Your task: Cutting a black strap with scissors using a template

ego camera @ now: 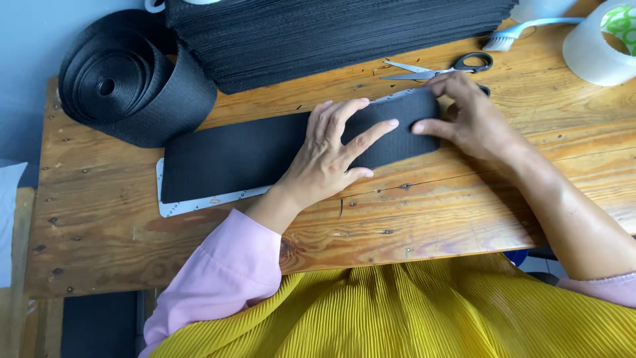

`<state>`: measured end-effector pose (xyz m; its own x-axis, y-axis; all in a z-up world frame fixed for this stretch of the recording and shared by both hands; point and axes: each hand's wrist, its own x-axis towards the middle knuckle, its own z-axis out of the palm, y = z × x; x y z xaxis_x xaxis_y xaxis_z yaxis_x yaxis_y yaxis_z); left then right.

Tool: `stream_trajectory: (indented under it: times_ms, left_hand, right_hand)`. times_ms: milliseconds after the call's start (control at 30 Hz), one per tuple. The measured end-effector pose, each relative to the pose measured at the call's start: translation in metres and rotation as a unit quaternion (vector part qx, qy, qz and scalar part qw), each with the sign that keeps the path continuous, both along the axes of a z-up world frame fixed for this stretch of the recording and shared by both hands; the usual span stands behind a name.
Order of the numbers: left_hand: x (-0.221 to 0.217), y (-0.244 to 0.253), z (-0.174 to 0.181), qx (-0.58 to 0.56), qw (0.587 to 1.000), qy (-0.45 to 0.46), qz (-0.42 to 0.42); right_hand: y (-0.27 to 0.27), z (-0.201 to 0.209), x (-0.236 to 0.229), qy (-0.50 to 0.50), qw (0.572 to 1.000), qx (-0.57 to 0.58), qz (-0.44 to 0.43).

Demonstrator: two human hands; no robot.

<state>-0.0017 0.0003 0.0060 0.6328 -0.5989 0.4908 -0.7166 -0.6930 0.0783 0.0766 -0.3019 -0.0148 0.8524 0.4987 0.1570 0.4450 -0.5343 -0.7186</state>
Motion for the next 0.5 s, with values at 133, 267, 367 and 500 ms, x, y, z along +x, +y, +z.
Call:
stream_trajectory:
  times_ms: [133,267,367,500]
  left_hand:
    - [0.000,0.010,0.015,-0.025,1.000,-0.013,0.011]
    - [0.000,0.027,0.045,-0.071,0.996,-0.036,0.035]
    - [-0.002,0.042,0.060,-0.082,0.989,0.011,0.122]
    - [-0.011,0.073,0.067,-0.010,0.975,0.040,0.217]
  right_hand:
    - [-0.008,0.018,-0.002,-0.039,0.996,0.074,-0.036]
    - [-0.003,0.050,0.006,0.030,0.989,0.094,-0.107]
    - [-0.002,0.065,0.020,-0.013,0.983,0.142,-0.117]
    - [-0.018,0.068,0.062,-0.152,0.974,0.099,-0.137]
